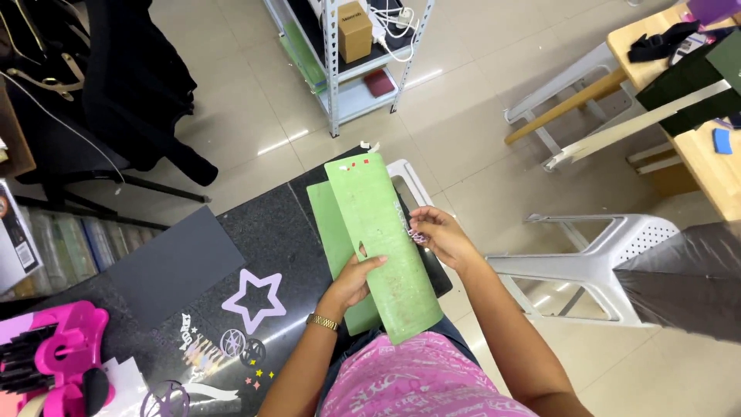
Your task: Preparing a cutting mat by placing cardstock and cutouts onto its sticky surface and smoothing them down for machine cutting.
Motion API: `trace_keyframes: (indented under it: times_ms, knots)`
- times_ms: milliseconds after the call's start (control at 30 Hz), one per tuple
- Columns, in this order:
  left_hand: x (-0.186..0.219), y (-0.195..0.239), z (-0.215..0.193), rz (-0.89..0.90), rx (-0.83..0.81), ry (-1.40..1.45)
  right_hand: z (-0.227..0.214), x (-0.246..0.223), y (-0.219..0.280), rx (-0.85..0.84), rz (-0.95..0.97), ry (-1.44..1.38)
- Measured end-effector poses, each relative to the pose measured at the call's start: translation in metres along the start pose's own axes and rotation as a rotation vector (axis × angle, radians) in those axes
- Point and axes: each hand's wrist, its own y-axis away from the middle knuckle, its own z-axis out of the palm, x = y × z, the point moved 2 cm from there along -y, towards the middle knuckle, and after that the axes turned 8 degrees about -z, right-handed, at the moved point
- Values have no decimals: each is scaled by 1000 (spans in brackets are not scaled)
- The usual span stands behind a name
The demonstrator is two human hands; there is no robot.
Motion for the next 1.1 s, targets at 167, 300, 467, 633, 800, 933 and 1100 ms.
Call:
trace_keyframes:
  times_ms: [167,300,467,633,800,933,1100]
  knots:
    - [0,-6,-7,-10,13,-17,10,-9,5,-33,-73,102]
    - [2,-2,-4,-25,33,-4,6,-8,0,-46,-61,97]
    - [-5,-15,-16,-23,36,-6,-1,-7,-6,-32,-8,36]
    - [-2,-7,-12,-24,41,-2,-9,-1,-9,-24,86,-111]
    - [-1,-5,-14,-20,60,8,-18,8,-13,-2,139,-296]
    - [-3,-8,-17,-9,51,11,-20,10,-15,2,144,-334]
    - [-4,-7,-17,-2,47,15,-19,9,-13,18,138,-351]
